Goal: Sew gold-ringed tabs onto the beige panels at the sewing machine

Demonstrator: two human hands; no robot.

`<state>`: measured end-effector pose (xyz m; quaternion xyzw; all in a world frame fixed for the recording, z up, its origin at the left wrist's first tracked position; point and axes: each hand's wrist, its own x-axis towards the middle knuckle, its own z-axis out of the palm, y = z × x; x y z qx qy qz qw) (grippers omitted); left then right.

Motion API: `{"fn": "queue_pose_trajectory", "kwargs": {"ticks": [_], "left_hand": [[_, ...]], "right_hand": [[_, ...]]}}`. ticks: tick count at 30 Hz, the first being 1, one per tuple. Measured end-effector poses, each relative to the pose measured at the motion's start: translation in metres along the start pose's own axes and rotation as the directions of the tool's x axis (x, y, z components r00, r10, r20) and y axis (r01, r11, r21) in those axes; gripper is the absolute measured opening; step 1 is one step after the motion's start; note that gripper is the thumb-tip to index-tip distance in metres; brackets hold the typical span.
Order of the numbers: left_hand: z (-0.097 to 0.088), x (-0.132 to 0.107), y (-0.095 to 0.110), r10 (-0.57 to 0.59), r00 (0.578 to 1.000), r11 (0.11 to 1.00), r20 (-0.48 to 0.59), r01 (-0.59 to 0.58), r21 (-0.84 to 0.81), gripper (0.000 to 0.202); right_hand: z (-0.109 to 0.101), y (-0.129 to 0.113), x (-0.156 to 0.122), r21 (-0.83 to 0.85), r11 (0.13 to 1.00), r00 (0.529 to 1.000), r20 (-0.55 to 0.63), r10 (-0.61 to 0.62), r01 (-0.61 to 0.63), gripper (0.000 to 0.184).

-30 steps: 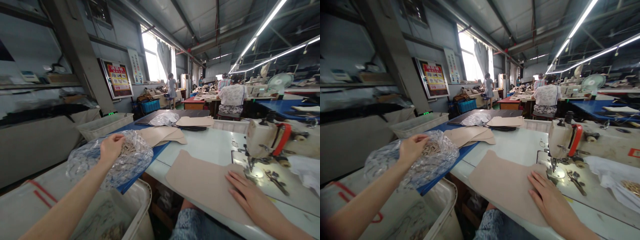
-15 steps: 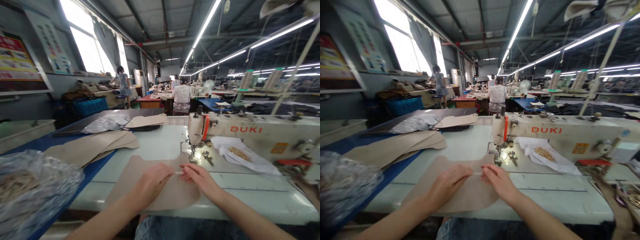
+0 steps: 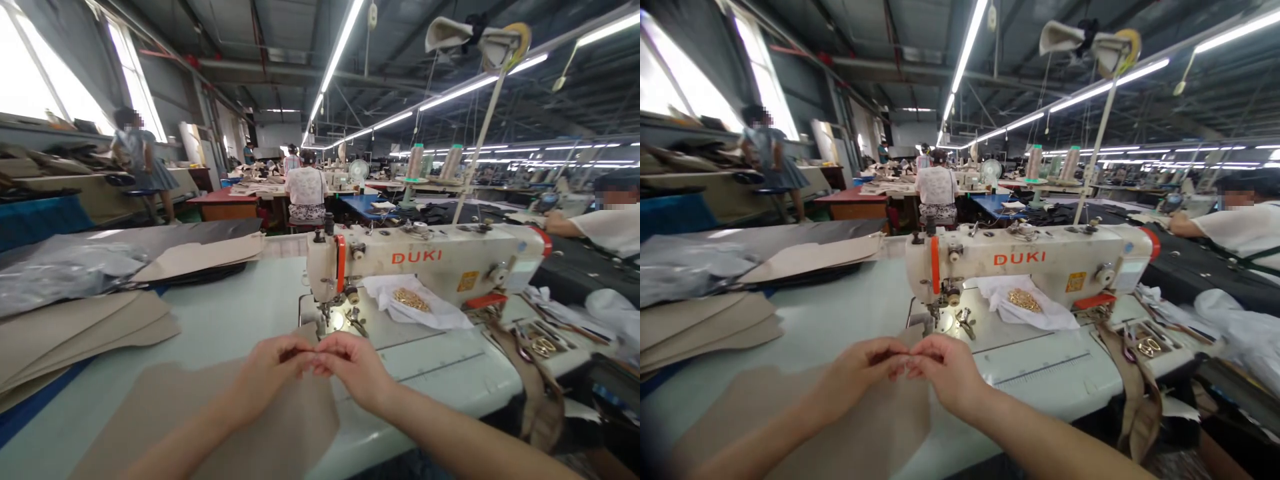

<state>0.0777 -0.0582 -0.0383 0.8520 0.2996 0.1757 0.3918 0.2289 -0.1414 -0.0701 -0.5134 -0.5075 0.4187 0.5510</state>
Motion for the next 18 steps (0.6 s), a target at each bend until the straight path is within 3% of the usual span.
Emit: {"fn": "queue_pose_trajectory", "kwargs": {"ticks": [2, 5, 7, 9, 10, 12, 15, 18], "left_hand": [[-0.006, 0.007, -0.007, -0.054, 0.998, 0.998, -0.024, 0.055, 0.007, 0.027], [-0.011, 0.011, -0.024, -0.125, 0.987, 0.992, -0.097, 0.125, -0.002, 0.029], [-0.012, 0.012, -0.035, -0.148, 0.98, 0.989, -0.131, 0.147, -0.014, 0.03], [-0.01, 0.014, -0.043, -0.145, 0.981, 0.989, -0.13, 0.144, -0.014, 0.029], [-0.009, 0.015, -0.045, -0.142, 0.982, 0.99, -0.122, 0.142, -0.011, 0.03], [-0.007, 0.019, -0.047, -0.142, 0.984, 0.99, -0.107, 0.142, -0.005, 0.03], [-0.005, 0.025, -0.046, -0.158, 0.984, 0.987, -0.085, 0.159, 0.003, 0.03], [-0.005, 0.027, -0.045, -0.155, 0.986, 0.988, -0.06, 0.155, -0.002, 0.03]], "right_hand": [[-0.014, -0.008, 0.0, -0.208, 0.975, 0.997, 0.031, -0.075, 0.08, 0.016], [-0.056, -0.02, -0.001, -0.545, 0.83, 0.988, -0.009, -0.153, 0.124, 0.019], [-0.093, -0.024, 0.002, -0.712, 0.699, 0.975, -0.103, -0.195, 0.064, 0.022], [-0.128, -0.024, 0.011, -0.873, 0.479, 0.962, -0.205, -0.183, -0.095, 0.026], [-0.144, -0.023, 0.017, -0.927, 0.329, 0.96, -0.239, -0.142, -0.182, 0.029], [-0.167, -0.018, 0.031, -0.946, 0.212, 0.958, -0.271, -0.096, -0.247, 0.028], [-0.182, -0.011, 0.048, -0.963, 0.133, 0.971, -0.239, -0.029, -0.233, 0.026], [-0.183, -0.008, 0.057, -0.983, 0.071, 0.985, -0.164, 0.046, -0.167, 0.023]]}}
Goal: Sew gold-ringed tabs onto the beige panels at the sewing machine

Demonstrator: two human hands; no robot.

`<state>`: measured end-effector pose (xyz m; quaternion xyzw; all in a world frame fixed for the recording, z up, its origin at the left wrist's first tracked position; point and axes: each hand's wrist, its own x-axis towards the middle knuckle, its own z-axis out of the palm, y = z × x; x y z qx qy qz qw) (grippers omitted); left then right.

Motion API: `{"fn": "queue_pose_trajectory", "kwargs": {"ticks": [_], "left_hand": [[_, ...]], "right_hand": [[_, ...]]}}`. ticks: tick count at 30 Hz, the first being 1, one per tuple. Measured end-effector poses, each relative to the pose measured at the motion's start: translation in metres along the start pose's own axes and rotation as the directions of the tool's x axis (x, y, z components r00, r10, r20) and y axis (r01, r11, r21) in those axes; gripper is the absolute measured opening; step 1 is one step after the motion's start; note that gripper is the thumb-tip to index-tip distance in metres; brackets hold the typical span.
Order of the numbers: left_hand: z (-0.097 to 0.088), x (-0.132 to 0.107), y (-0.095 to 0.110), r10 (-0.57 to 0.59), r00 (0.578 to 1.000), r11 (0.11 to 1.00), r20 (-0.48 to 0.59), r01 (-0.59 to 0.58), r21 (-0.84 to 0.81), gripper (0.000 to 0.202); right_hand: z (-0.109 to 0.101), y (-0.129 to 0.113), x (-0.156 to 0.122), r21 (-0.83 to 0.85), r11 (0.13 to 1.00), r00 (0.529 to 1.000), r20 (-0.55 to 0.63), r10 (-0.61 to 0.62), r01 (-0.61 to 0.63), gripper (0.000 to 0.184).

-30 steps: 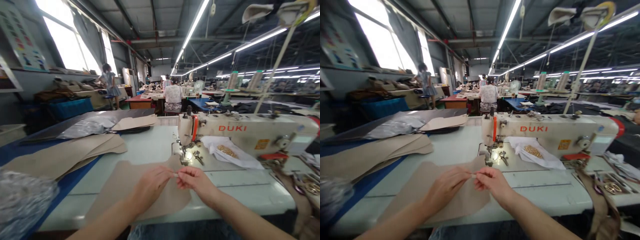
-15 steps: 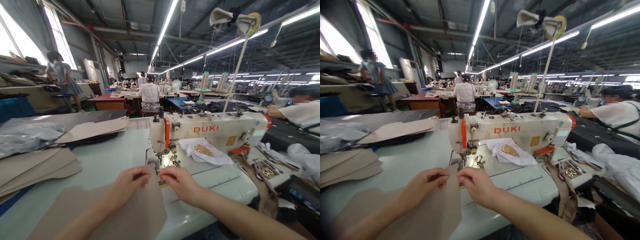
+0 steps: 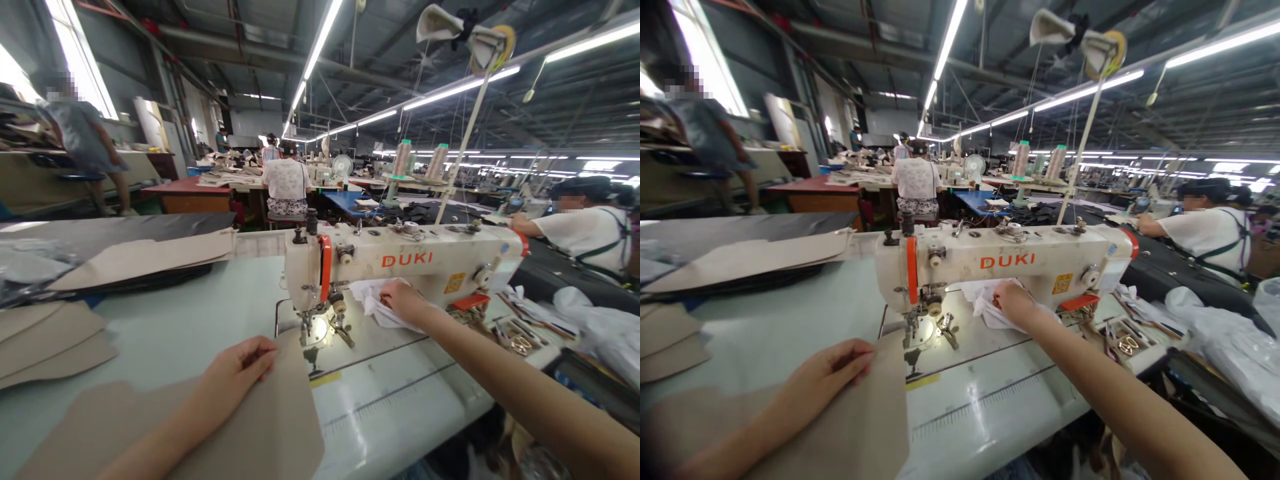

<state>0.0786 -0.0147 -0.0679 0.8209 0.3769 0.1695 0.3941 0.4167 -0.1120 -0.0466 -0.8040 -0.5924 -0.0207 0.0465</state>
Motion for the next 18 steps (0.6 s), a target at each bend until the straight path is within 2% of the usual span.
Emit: {"fn": "queue_pose_trajectory", "kwargs": {"ticks": [9, 18], "left_hand": [[0.002, 0.001, -0.01, -0.001, 1.0, 1.0, 0.022, 0.0, 0.001, 0.031], [0.001, -0.001, -0.004, 0.033, 0.999, 0.999, -0.016, -0.033, -0.002, 0.032]], "right_hand": [[-0.01, -0.008, 0.003, -0.146, 0.987, 0.992, 0.112, -0.051, 0.067, 0.026], [-0.014, -0.009, 0.005, -0.085, 0.994, 0.993, 0.102, -0.054, 0.063, 0.023]]}}
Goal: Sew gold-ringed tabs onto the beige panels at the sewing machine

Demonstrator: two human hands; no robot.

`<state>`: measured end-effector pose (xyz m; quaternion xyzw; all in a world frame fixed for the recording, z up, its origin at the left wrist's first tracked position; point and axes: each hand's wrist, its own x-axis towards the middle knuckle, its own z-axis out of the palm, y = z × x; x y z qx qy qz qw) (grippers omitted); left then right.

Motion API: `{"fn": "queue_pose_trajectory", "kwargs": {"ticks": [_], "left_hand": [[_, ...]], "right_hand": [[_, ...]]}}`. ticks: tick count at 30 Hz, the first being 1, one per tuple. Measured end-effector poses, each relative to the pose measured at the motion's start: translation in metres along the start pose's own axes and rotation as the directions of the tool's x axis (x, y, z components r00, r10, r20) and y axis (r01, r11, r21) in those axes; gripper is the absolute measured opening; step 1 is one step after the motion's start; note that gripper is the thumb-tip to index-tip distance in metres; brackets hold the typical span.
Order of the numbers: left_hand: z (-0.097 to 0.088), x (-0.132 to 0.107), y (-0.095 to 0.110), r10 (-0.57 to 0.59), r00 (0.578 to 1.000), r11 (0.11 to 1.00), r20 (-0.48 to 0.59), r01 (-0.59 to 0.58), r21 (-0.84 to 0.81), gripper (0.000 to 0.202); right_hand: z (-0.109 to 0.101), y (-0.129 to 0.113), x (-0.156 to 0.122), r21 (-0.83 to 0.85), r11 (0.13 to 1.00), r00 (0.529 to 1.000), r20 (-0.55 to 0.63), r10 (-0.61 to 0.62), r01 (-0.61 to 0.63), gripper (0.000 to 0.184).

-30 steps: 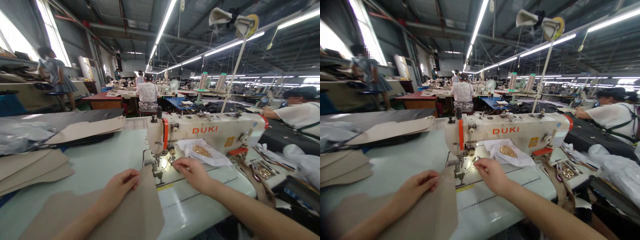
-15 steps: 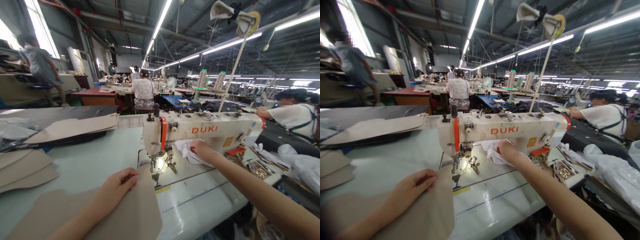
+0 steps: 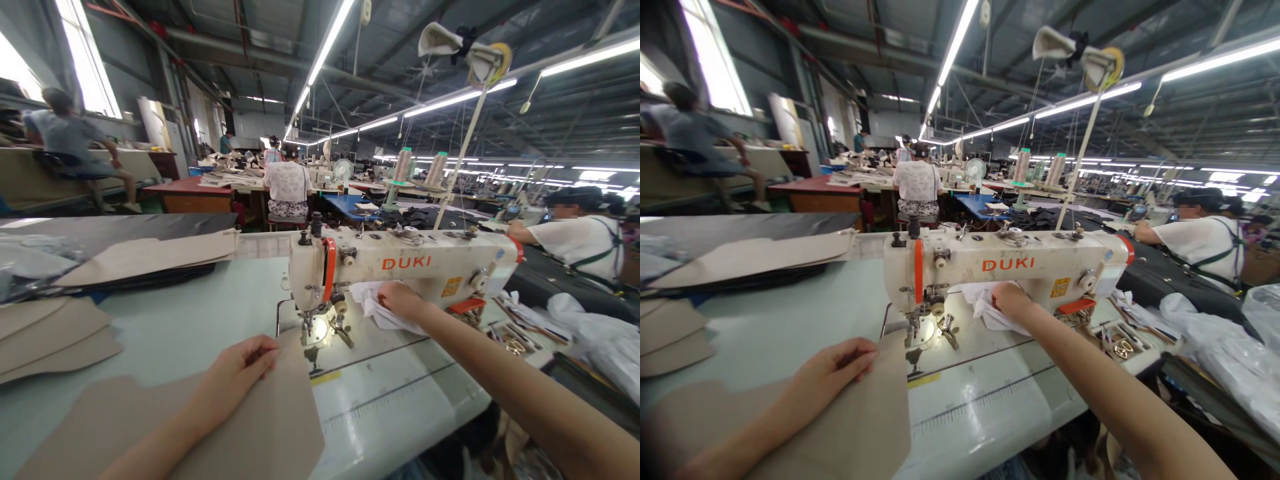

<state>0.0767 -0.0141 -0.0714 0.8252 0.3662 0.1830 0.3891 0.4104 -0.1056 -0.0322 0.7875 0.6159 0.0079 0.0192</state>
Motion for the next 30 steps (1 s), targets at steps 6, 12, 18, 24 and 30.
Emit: {"fn": "queue_pose_trajectory", "kwargs": {"ticks": [6, 12, 18, 24, 30], "left_hand": [[0.001, 0.001, 0.005, 0.004, 1.0, 0.999, -0.012, -0.004, -0.04, 0.032], [-0.001, -0.001, 0.004, 0.011, 1.0, 0.999, -0.009, -0.011, -0.048, 0.032], [-0.002, 0.0, 0.002, 0.023, 1.0, 1.0, 0.003, -0.023, -0.02, 0.033], [-0.002, -0.001, 0.003, 0.03, 1.0, 1.0, -0.005, -0.03, -0.006, 0.033], [-0.001, -0.005, 0.003, 0.075, 0.996, 0.997, -0.05, -0.076, -0.031, 0.03]], "right_hand": [[0.009, 0.009, 0.006, 0.136, 0.99, 0.996, -0.074, 0.052, -0.042, 0.018], [0.018, 0.012, 0.004, 0.333, 0.942, 0.979, -0.182, 0.096, -0.031, 0.015], [0.018, 0.01, -0.007, 0.624, 0.782, 0.945, -0.25, 0.209, -0.008, 0.007], [0.007, -0.01, -0.042, 0.895, 0.436, 0.961, -0.195, 0.196, 0.093, 0.029], [-0.003, -0.052, -0.074, 0.964, -0.264, 0.999, 0.04, 0.014, -0.035, 0.028]]}}
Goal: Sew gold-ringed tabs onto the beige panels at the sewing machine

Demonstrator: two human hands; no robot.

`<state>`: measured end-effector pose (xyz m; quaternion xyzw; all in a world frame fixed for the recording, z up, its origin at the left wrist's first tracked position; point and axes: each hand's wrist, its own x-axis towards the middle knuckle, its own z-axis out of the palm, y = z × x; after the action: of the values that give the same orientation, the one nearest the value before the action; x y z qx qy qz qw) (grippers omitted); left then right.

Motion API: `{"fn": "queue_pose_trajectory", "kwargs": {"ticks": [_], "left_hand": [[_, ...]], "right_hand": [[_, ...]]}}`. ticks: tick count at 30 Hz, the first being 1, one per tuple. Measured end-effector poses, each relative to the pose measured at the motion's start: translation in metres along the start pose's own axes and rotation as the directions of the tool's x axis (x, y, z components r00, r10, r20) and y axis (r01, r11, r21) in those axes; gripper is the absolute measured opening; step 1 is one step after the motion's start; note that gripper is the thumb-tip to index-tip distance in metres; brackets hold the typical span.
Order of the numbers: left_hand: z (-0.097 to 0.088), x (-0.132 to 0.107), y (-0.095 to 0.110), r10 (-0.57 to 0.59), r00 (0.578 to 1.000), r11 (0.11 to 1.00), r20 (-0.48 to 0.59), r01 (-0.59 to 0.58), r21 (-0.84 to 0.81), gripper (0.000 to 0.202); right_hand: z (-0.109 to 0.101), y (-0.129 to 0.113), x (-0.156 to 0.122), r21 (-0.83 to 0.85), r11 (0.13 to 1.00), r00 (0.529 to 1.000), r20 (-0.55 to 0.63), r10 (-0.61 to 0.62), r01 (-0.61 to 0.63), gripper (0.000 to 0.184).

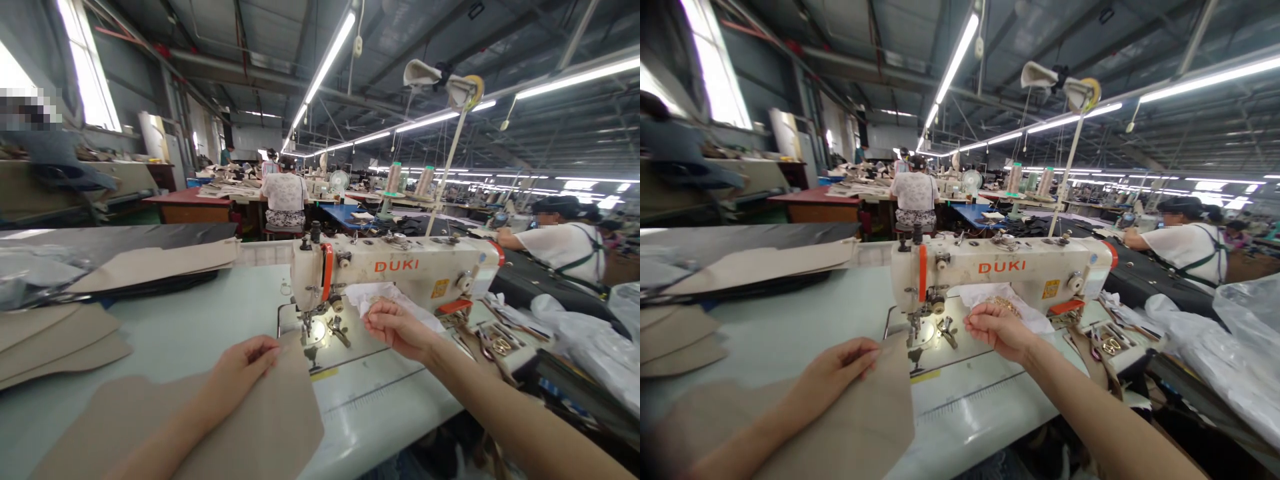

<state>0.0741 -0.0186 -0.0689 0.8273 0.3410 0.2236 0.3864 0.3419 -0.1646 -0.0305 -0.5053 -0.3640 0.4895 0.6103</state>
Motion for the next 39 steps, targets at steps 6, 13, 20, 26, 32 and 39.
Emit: {"fn": "queue_pose_trajectory", "kwargs": {"ticks": [6, 13, 20, 26, 32, 39], "left_hand": [[0.002, -0.004, 0.001, 0.022, 0.999, 0.999, -0.023, -0.023, -0.029, 0.027], [0.006, -0.01, 0.006, 0.038, 0.999, 0.996, -0.004, -0.038, -0.076, 0.023], [0.005, -0.012, 0.002, 0.066, 0.998, 0.994, 0.018, -0.064, -0.083, 0.021], [0.007, -0.007, -0.005, 0.026, 1.0, 0.982, 0.012, -0.023, -0.187, 0.022], [0.008, -0.003, -0.005, -0.031, 0.997, 0.918, 0.069, 0.055, -0.392, 0.023], [0.01, -0.006, 0.001, -0.06, 0.97, 0.76, 0.236, 0.198, -0.619, 0.037]], "right_hand": [[0.031, 0.012, -0.001, 0.141, 0.984, 0.983, 0.16, 0.089, -0.112, 0.023], [0.071, 0.054, 0.016, -0.168, 0.986, 0.963, 0.265, 0.051, -0.006, 0.024], [0.091, 0.076, 0.03, -0.376, 0.861, 0.939, 0.168, -0.3, 0.343, 0.018], [0.091, 0.076, 0.037, -0.309, 0.903, 0.952, 0.149, -0.266, 0.3, 0.016], [0.09, 0.079, 0.042, -0.073, 0.995, 0.986, 0.157, -0.058, 0.07, 0.032], [0.096, 0.078, 0.041, -0.075, 0.997, 0.982, 0.189, 0.027, -0.013, 0.023]]}}
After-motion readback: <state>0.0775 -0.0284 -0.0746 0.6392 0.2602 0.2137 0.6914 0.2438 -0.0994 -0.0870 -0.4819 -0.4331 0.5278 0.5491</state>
